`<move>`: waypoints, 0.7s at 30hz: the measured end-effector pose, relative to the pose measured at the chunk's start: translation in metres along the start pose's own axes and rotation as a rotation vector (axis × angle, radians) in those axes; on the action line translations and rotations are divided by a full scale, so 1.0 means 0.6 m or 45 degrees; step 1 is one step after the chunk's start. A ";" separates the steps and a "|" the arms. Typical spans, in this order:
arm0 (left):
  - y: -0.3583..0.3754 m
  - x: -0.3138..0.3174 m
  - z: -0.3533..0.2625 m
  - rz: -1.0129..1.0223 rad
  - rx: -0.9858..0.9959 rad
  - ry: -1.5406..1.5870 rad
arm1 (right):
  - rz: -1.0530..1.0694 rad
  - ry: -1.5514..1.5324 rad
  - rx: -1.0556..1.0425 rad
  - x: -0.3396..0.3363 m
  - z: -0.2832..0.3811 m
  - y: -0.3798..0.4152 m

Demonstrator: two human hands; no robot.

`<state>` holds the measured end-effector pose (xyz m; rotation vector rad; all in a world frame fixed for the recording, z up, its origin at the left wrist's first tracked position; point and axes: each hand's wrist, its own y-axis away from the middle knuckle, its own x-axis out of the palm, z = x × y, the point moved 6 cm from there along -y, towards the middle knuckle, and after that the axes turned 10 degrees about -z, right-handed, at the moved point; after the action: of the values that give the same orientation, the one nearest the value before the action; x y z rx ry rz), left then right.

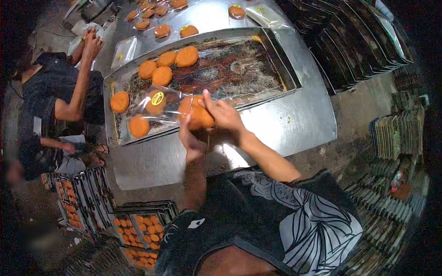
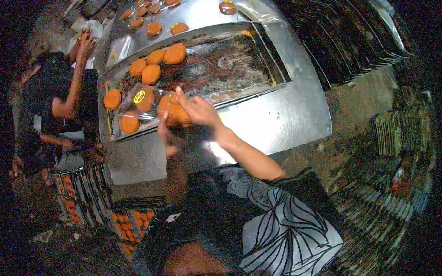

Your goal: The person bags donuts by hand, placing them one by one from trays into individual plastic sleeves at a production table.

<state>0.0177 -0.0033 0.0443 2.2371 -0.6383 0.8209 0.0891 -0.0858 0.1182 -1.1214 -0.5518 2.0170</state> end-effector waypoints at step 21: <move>0.051 0.000 0.016 -0.353 -0.026 0.122 | -0.171 -0.245 0.235 0.012 0.022 0.015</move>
<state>0.0023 -0.0303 0.0512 2.1896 -0.2813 0.7703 0.0718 -0.0860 0.1151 -0.7659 -0.5109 2.0240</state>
